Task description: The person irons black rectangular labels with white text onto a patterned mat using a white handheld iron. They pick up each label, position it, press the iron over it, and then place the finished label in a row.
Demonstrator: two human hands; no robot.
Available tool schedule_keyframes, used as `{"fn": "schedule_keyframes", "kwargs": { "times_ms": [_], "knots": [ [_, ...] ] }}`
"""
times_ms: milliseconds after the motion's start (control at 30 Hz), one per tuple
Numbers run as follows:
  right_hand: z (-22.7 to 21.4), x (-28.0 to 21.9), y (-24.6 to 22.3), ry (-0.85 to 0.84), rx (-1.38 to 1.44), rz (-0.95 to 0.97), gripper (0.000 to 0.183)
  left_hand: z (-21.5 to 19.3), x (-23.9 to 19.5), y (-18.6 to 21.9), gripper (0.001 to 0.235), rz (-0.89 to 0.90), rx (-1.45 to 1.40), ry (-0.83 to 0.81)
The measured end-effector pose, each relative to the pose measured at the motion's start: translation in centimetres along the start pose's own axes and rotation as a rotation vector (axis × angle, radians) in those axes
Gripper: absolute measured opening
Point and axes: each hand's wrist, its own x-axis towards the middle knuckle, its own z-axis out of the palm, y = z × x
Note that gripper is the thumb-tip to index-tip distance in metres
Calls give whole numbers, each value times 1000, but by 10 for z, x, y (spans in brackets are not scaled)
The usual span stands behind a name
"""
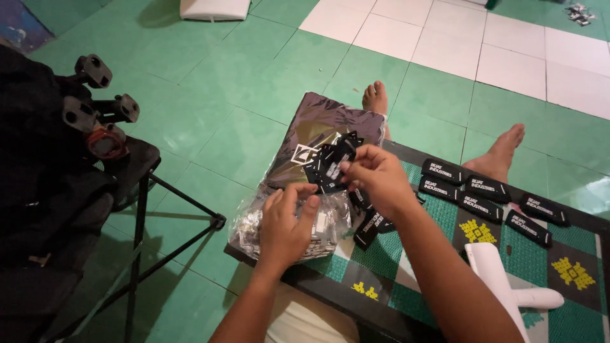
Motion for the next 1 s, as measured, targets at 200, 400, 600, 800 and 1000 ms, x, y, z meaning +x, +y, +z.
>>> {"fn": "schedule_keyframes", "kwargs": {
  "times_ms": [200,400,600,800,1000],
  "knots": [
    [12,-6,14,-125,-19,1,22,6,2,0,28,-40,2,102],
    [7,-4,22,-173,-34,32,20,11,3,-5,34,-129,-42,212],
    [7,-6,21,-266,-70,8,25,6,-3,-1,20,-236,-220,303],
    [-15,6,11,-277,-273,-111,25,-1,-4,2,16,-161,-187,286],
    [-33,47,45,168,-1107,-322,56,4,-2,-6,11,-43,-168,275]
  ]
}}
